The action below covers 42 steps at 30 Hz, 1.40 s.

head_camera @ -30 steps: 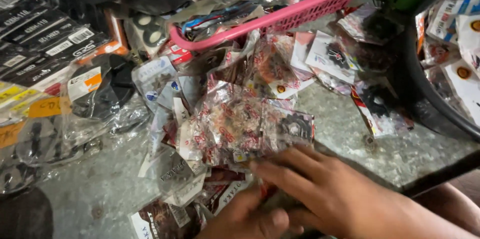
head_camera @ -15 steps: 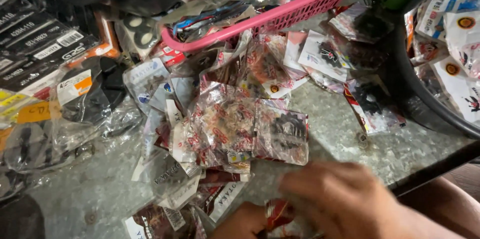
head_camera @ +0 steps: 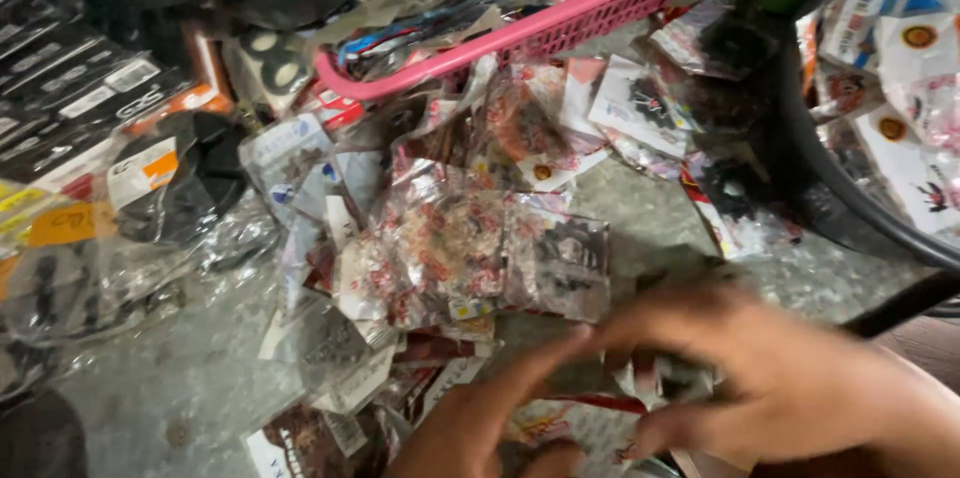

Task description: The person sits on the floor and wipes the surfaces of numerous small plastic-wrapped packages using a cloth. They pick up each package, wipe it, and place it into a black bucket to the right.

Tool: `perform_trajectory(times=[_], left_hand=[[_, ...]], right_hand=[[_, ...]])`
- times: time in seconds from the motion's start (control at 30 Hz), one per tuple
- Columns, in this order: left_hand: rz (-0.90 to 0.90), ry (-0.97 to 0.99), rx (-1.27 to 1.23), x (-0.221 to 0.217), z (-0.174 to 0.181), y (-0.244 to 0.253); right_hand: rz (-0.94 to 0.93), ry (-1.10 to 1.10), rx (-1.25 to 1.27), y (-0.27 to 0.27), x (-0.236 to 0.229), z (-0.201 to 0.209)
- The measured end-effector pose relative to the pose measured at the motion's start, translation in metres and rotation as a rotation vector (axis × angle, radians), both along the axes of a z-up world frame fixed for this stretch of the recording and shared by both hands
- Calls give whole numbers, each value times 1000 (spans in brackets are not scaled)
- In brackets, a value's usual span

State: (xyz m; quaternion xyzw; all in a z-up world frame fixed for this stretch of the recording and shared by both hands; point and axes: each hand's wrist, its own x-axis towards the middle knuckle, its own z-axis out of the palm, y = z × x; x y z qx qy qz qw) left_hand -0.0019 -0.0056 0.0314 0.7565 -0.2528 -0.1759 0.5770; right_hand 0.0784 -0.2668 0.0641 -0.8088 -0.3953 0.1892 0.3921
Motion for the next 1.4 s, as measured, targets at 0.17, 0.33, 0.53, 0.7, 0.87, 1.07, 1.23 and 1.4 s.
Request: perform_trajectory(times=[0.17,0.33,0.53,0.7,0.87,1.07,1.23,1.4], left_hand=[[307,55,-83,0,4,-2],[423,199,-478,5,0,-5],[455,236,-561,6,-21,6],[484,322,-426,3,-17,2],[457,330,-384,3,-24,6],[454,313,-325,3,-26,6],[442,290,-316,3,-24,6],[486,258,-315,2,-27,8]], right_hand=[[-35,135,-153,19,-17,-9],[-146,283,116,12,-11,-11],[-324,543,688,-10,-2,-26],[-439,645,958,-13,-4,-19],[-440,593,941,-19,-5,-20],[-461,609,1003,-23,-3,-24],[-474,614,989,-20,-1,-21],[-457,572,815,-37,4,-28]])
